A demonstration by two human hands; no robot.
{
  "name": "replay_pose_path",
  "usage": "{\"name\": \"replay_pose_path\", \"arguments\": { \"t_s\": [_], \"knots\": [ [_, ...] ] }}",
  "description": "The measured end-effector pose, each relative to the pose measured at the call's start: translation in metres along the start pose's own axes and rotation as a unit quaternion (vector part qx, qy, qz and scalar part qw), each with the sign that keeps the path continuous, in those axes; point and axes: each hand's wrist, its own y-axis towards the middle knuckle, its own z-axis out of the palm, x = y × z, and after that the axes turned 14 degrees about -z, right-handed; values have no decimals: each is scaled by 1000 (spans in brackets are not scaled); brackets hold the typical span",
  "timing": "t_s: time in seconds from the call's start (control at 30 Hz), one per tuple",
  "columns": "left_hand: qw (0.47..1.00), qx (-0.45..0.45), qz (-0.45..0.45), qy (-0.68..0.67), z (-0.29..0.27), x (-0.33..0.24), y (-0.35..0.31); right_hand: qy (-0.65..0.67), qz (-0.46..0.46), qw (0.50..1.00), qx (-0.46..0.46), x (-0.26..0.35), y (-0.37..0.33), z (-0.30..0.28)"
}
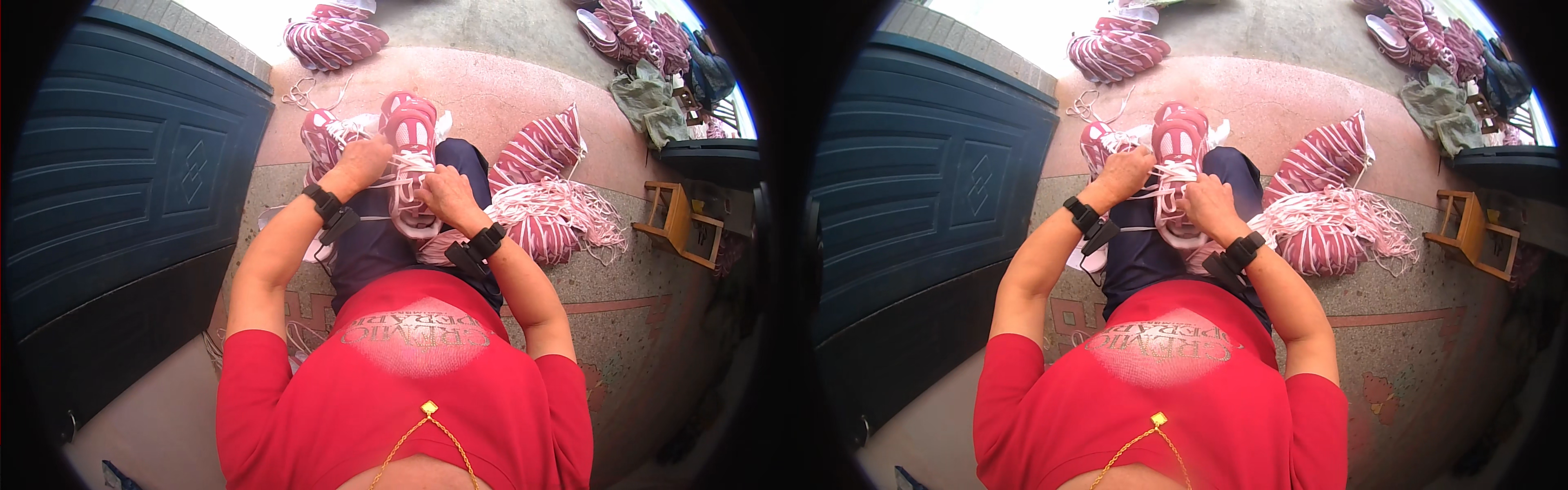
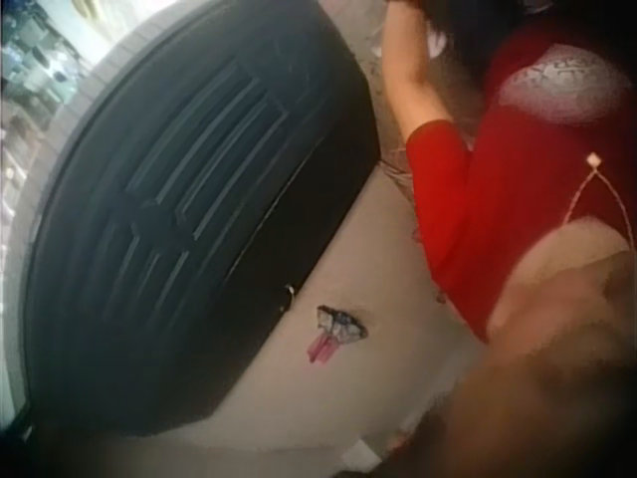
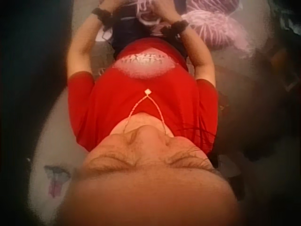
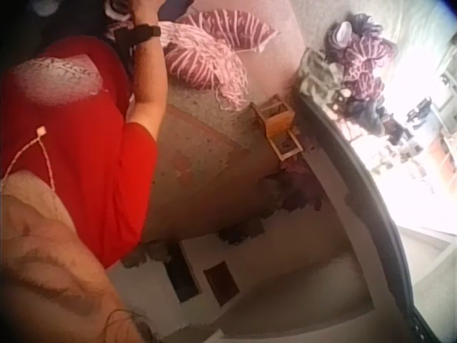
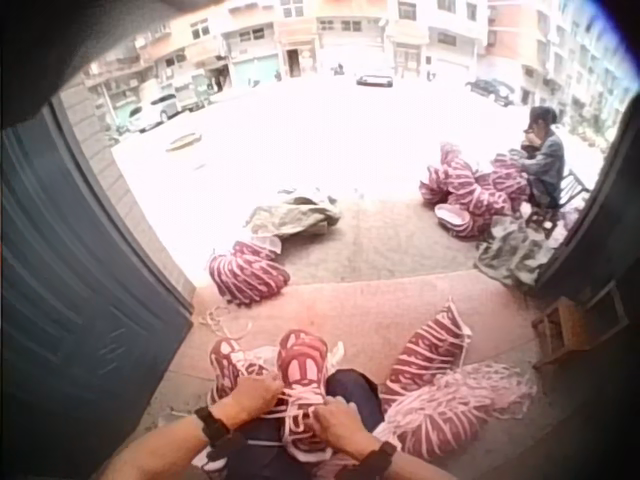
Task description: The person sits on the floor and laces a pink sneaker with a long white shoelace. They repeatedly pull the lace through the eyelets, tighten the fit, and adjust the loops. The person handles a stack of similar pink sneakers, placing one on their lap to work on it.
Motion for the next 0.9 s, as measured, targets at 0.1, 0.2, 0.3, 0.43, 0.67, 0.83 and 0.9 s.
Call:
{"name": "replay_pose_path", "arguments": {
  "t_s": [0.1, 0.2, 0.3, 0.43, 0.67, 0.83, 0.9],
  "knots": [
    [999, -43, 11, 18, -12, 3, -15, 34, 9, 999, 21, -8, 0, 2],
    [996, -49, 26, 63, -26, -1, -30, 40, -8, 998, 49, -16, -4, -1],
    [996, -34, -4, 86, -35, -16, -51, 51, -96, 992, 63, -26, -20, -8],
    [998, -32, -1, 52, -31, -40, -76, 107, -157, 982, 8, -36, -47, -10],
    [992, -48, -117, 20, -19, -27, -67, 257, -15, 966, -12, -37, -52, -2],
    [962, -40, -266, -39, -13, -11, -42, 621, 108, 770, -100, -40, -80, -36],
    [946, -75, -303, -84, -9, -9, -37, 747, 81, 615, -239, -49, -102, -67]
  ]
}}
